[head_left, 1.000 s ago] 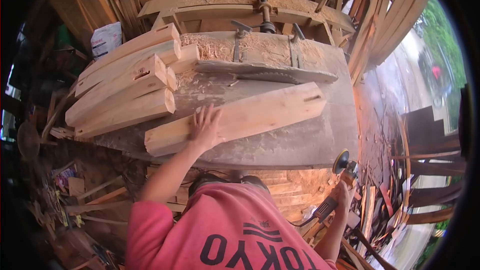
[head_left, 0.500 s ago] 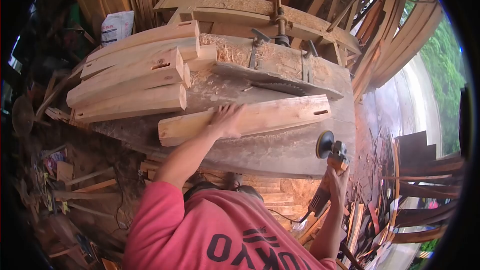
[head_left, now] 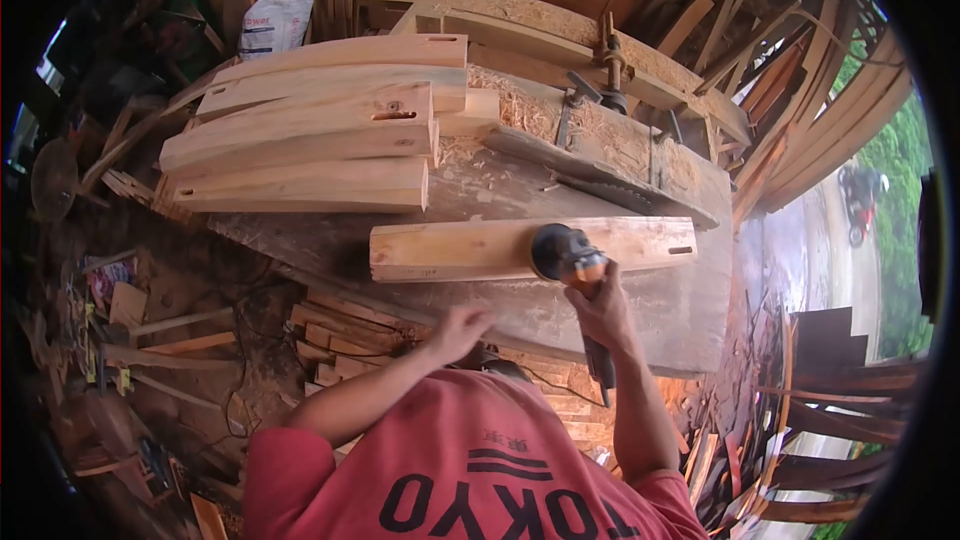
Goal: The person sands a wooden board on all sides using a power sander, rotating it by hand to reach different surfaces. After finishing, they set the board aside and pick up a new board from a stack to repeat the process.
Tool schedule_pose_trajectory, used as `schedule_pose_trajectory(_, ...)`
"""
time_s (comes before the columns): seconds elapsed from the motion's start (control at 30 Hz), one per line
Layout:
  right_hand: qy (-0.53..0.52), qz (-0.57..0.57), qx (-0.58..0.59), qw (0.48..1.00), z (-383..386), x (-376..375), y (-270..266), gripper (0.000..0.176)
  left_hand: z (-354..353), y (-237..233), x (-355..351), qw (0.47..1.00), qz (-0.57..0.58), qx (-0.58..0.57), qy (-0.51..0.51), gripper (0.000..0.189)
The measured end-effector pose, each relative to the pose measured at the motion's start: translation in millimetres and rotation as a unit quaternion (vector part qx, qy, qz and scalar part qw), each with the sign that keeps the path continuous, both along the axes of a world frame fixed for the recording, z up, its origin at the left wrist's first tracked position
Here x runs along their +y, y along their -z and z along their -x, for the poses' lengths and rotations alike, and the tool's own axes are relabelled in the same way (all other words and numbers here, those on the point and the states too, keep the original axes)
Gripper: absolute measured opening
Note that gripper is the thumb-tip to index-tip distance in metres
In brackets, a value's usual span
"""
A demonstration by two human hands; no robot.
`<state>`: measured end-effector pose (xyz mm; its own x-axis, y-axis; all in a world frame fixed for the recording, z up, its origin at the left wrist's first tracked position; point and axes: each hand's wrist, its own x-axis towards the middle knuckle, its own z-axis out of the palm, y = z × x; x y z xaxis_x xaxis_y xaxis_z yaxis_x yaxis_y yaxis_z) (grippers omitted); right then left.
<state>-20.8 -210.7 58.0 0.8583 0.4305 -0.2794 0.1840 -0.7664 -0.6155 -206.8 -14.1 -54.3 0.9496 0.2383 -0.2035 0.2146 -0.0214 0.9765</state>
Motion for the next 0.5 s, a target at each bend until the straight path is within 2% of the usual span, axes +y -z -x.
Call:
schedule_pose_trajectory(0.03,-0.014,-0.021,0.000,1.000,2.6,12.3,8.5,0.070,-5.3,8.9,-22.1,0.958,0.262,0.115,-0.034,0.038)
schedule_pose_trajectory(0.07,-0.027,0.021,-0.007,0.999,10.9,29.7,-0.9,0.071,-17.1,-12.3,-38.1,0.926,0.336,0.161,-0.062,0.051)
schedule_pose_trajectory(0.13,-0.049,0.010,-0.030,0.998,20.3,49.5,5.9,0.068,-39.1,-39.4,-55.7,0.890,0.409,0.178,-0.097,0.071)
schedule_pose_trajectory(0.2,-0.050,0.012,-0.009,0.999,22.5,63.7,9.3,0.063,-60.5,-48.0,-56.2,0.866,0.449,0.155,-0.155,0.070)
schedule_pose_trajectory(0.27,-0.049,0.008,0.020,0.999,23.2,69.1,2.9,0.060,-73.3,-59.6,-50.4,0.862,0.441,0.170,-0.180,0.069)
schedule_pose_trajectory(0.3,-0.049,0.028,0.009,0.998,22.0,66.7,6.9,0.068,-76.7,-65.3,-49.2,0.861,0.435,0.180,-0.194,0.068)
schedule_pose_trajectory(0.4,-0.060,-0.097,0.119,0.986,4.5,32.8,-1.4,0.078,-92.8,-76.5,-55.7,0.867,0.421,0.169,-0.208,0.066)
schedule_pose_trajectory(0.43,-0.055,-0.195,0.149,0.968,-4.9,9.5,36.3,0.080,-101.0,-68.1,-62.6,0.867,0.429,0.163,-0.193,0.064)
schedule_pose_trajectory(0.5,-0.013,-0.233,0.148,0.961,-18.3,-13.0,47.0,0.074,-121.2,-66.4,-75.8,0.877,0.415,0.166,-0.178,0.062)
